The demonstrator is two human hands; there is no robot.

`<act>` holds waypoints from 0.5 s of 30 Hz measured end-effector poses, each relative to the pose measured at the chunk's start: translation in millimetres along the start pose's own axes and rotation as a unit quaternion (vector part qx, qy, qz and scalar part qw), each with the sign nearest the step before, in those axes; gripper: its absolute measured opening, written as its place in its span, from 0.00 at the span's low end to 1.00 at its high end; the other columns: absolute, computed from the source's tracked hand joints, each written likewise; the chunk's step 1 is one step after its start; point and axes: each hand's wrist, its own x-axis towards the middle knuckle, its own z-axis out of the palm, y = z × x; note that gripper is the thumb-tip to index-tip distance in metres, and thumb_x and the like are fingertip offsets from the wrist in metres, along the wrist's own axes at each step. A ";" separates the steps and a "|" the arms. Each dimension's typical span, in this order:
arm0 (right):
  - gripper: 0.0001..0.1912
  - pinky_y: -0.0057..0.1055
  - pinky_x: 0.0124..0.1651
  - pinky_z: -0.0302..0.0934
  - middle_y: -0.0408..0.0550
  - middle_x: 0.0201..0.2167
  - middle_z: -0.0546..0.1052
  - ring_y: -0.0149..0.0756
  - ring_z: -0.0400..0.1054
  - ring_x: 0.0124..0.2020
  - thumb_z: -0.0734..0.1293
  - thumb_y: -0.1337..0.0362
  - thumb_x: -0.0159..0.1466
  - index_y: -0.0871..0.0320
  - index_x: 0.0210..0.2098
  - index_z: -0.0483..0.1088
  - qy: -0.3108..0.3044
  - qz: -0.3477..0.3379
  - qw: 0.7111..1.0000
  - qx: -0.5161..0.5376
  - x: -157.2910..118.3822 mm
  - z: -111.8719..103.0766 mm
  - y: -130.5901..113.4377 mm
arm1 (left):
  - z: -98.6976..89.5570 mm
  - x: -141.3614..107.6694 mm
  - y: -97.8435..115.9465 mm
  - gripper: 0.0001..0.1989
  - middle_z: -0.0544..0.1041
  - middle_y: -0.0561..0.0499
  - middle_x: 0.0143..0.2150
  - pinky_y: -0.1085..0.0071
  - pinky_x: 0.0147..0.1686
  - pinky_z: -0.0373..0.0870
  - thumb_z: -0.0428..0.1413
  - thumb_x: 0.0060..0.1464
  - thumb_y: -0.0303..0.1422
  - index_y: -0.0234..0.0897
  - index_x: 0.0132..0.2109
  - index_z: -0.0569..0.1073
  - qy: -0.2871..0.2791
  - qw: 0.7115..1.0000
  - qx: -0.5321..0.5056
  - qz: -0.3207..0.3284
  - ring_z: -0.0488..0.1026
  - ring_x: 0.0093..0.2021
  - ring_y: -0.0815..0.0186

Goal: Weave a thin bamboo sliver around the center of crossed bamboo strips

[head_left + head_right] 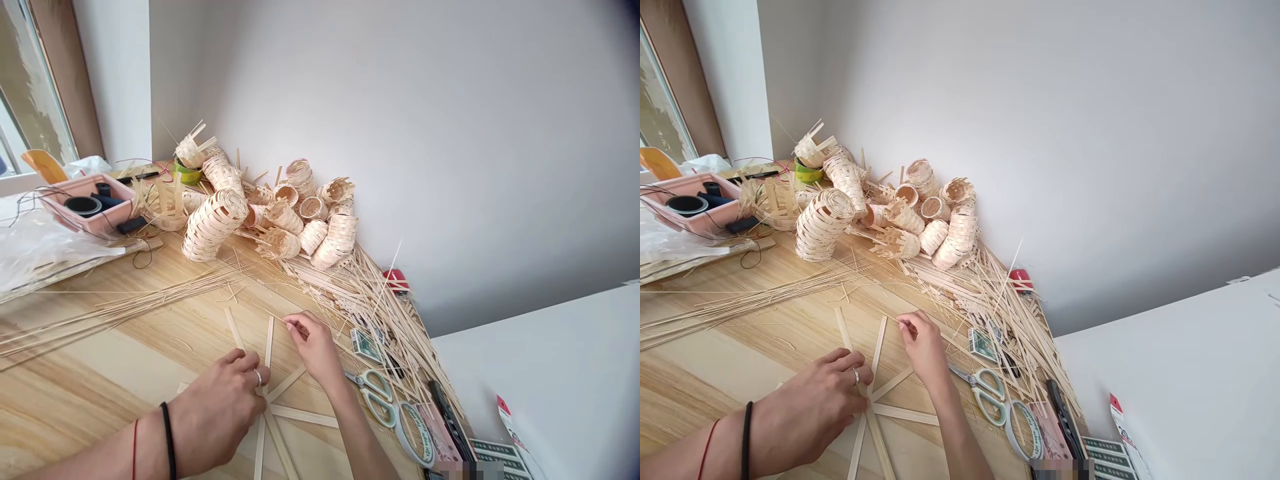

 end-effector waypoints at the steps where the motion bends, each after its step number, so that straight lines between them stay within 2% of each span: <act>1: 0.10 0.36 0.44 0.68 0.49 0.40 0.79 0.41 0.75 0.40 0.62 0.63 0.69 0.54 0.41 0.77 0.000 0.002 1.000 0.003 1.3 1.9 -1.2 | -0.6 0.3 0.4 0.06 0.77 0.48 0.45 0.58 0.49 0.63 0.57 0.61 0.29 0.39 0.34 0.76 -0.002 1.000 0.002 -0.001 0.70 0.49 0.57; 8: 0.09 0.38 0.46 0.68 0.51 0.42 0.80 0.41 0.75 0.42 0.62 0.61 0.69 0.55 0.41 0.74 -0.006 0.009 1.000 0.027 8.6 12.1 -15.4 | -4.8 0.7 2.5 0.05 0.78 0.47 0.46 0.59 0.48 0.64 0.58 0.61 0.31 0.39 0.35 0.76 -0.011 1.000 0.006 0.000 0.71 0.49 0.56; 15: 0.08 0.41 0.49 0.64 0.49 0.39 0.79 0.42 0.72 0.42 0.64 0.60 0.67 0.55 0.39 0.74 -0.034 0.029 0.996 0.078 18.3 11.6 -22.2 | -5.9 -0.3 3.8 0.08 0.78 0.47 0.47 0.58 0.48 0.64 0.57 0.63 0.32 0.38 0.35 0.77 -0.019 1.000 0.002 -0.007 0.71 0.50 0.56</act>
